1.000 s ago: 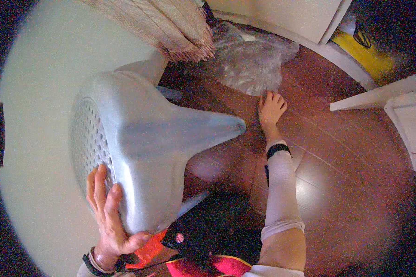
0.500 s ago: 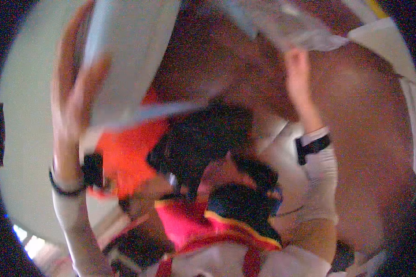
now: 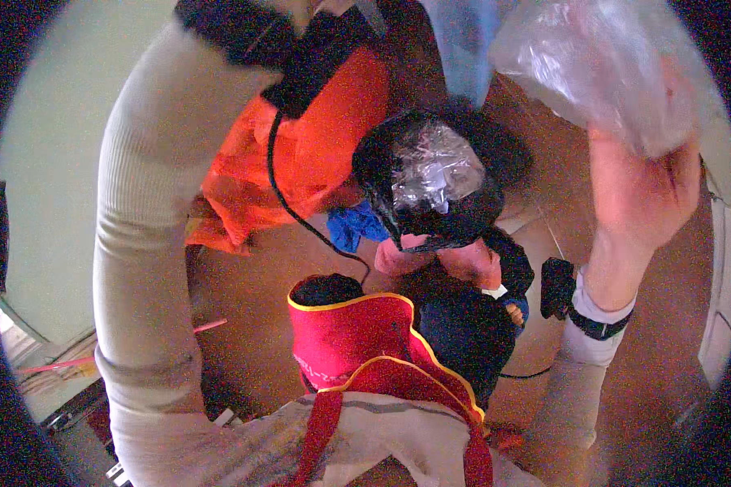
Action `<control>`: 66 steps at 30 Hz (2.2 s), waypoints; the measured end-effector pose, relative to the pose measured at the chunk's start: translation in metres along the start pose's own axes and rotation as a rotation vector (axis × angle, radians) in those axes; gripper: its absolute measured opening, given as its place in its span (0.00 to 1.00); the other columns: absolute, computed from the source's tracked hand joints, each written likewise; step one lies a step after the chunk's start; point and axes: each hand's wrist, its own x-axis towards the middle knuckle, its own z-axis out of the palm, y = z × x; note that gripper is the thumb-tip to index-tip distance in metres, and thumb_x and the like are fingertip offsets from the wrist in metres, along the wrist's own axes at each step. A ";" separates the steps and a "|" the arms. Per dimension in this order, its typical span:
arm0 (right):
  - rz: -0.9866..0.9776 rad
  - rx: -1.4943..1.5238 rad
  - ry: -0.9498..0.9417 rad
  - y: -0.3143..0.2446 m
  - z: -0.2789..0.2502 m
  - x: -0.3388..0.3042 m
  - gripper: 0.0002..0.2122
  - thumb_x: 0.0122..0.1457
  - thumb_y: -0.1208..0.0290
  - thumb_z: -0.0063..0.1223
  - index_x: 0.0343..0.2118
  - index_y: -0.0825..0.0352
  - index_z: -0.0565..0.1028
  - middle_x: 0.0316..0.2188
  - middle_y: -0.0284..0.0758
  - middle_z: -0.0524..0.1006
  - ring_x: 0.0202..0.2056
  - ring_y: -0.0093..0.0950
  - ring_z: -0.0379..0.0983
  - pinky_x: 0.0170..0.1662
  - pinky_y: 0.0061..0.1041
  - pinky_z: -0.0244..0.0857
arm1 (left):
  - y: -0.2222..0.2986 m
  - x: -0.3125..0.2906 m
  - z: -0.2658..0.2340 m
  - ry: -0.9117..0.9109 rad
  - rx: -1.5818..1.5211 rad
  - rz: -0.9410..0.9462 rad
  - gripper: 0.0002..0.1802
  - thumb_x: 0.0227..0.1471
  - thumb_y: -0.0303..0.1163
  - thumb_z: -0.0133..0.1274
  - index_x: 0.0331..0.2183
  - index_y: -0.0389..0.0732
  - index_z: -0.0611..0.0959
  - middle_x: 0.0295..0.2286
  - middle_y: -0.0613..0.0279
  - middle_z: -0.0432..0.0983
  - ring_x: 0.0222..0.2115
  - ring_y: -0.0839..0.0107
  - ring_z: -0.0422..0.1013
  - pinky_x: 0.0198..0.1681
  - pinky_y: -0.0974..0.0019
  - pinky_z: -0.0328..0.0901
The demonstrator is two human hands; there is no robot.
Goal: Sorting through and organizing items like clothes, bags, and boxes on the floor.
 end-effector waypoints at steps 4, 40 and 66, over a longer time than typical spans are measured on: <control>0.097 0.009 0.034 0.013 0.022 -0.015 0.25 0.51 0.64 0.42 0.53 0.68 0.58 0.55 0.41 0.55 0.57 0.39 0.47 0.59 0.43 0.36 | 0.080 -0.078 -0.008 -0.288 -0.526 0.103 0.40 0.44 0.52 0.47 0.53 0.39 0.57 0.49 0.41 0.55 0.50 0.52 0.56 0.52 0.56 0.53; -0.245 -2.165 -0.243 0.255 0.040 0.060 0.25 0.47 0.67 0.55 0.48 0.66 0.61 0.40 0.40 0.68 0.43 0.31 0.64 0.44 0.26 0.57 | -0.027 -0.384 0.061 1.064 0.458 -0.447 0.32 0.41 0.37 0.53 0.50 0.45 0.63 0.48 0.52 0.60 0.48 0.58 0.58 0.50 0.58 0.55; -0.080 -1.716 -0.341 0.215 0.134 0.118 0.17 0.59 0.69 0.36 0.50 0.72 0.62 0.48 0.37 0.64 0.48 0.23 0.62 0.52 0.22 0.52 | -0.032 -0.367 0.076 0.242 0.898 -0.667 0.19 0.50 0.33 0.38 0.45 0.41 0.68 0.39 0.48 0.68 0.39 0.55 0.65 0.46 0.58 0.58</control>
